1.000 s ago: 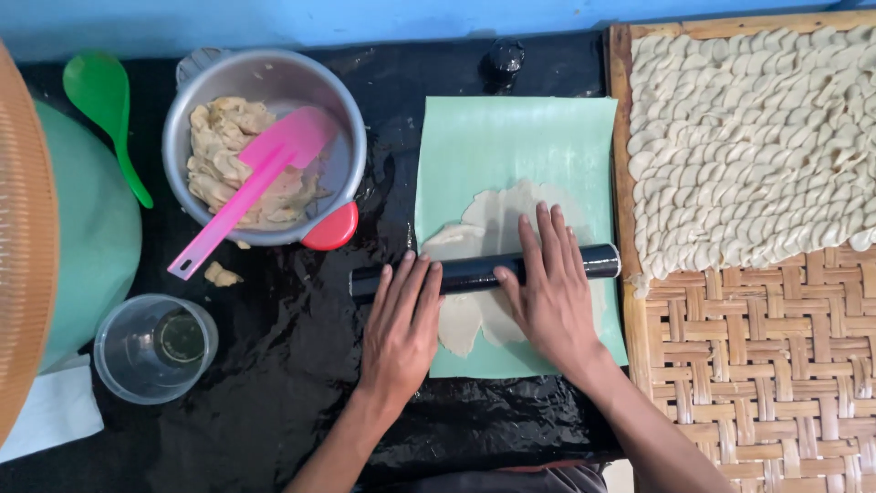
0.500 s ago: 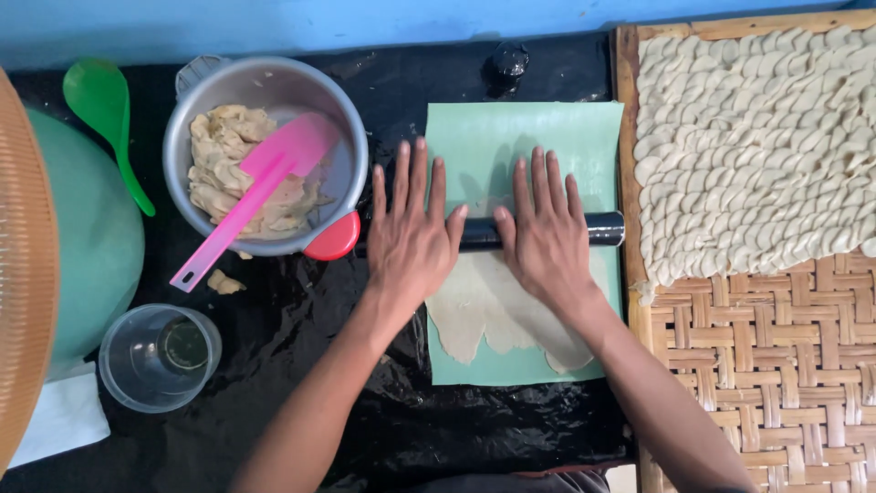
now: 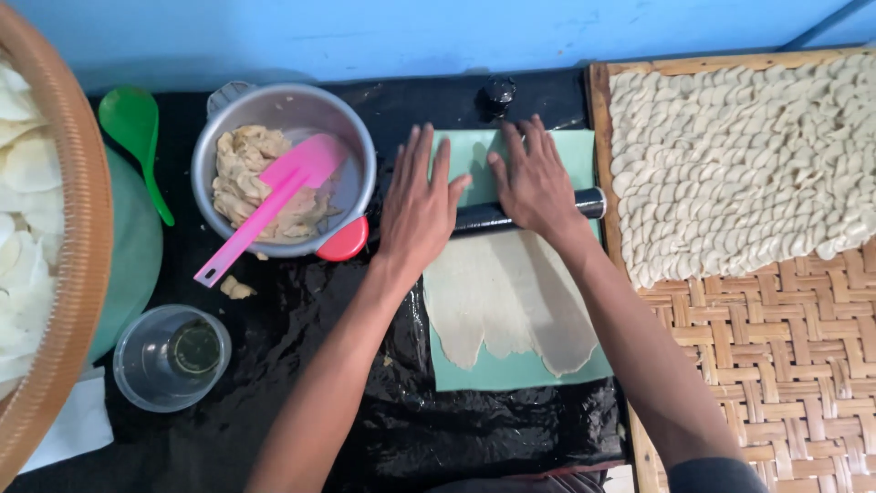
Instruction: Rolling out dough and cutting small circular rounds for food production.
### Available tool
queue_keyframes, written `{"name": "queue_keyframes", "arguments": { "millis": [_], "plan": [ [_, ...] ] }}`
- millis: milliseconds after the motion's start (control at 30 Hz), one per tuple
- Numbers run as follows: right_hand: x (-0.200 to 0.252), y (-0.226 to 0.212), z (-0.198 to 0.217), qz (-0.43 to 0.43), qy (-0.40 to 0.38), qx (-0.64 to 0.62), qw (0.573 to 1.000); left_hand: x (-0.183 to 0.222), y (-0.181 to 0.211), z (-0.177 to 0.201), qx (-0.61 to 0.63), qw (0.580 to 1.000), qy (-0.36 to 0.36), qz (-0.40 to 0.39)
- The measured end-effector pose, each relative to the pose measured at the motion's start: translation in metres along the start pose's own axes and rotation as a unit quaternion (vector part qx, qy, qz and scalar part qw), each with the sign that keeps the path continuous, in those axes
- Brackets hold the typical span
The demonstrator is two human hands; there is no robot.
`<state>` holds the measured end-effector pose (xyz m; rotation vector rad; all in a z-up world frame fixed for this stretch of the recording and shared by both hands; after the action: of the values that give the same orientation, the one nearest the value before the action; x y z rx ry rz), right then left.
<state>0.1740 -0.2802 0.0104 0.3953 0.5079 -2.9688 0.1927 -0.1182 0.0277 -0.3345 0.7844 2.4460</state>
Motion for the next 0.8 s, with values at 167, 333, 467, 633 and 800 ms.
{"name": "queue_keyframes", "arguments": {
  "millis": [167, 333, 467, 633, 800],
  "plan": [
    [0.027, -0.012, -0.004, -0.029, -0.015, -0.017, 0.999, 0.06, 0.018, 0.033, 0.042, 0.995, -0.088, -0.003],
    [0.043, -0.021, -0.005, -0.038, -0.016, -0.026, 0.999, 0.075, 0.019, 0.036, 0.003, 0.985, -0.171, -0.02],
    [0.051, -0.026, 0.027, -0.048, 0.057, -0.096, 0.993, 0.064, 0.018, 0.031, 0.023, 0.979, -0.191, -0.069],
    [0.091, -0.037, 0.062, -0.049, 0.077, -0.105, 0.99, 0.065, 0.026, 0.042, 0.013, 0.98, -0.188, -0.067],
    [0.144, -0.058, 0.075, 0.011, 0.057, -0.003, 0.998, 0.109, 0.045, 0.055, -0.033, 0.982, -0.164, -0.087]
  ]
}}
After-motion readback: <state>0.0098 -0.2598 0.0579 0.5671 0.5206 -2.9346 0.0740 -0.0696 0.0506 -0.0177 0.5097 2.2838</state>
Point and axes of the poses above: each hand's wrist, its own x-axis away from the middle knuckle, its own z-axis out of the back of the hand, y = z × x, the point moved 9 cm from there along -x, towards the middle knuckle, and after that the axes turned 9 degrees about z, right-handed, at the moved point
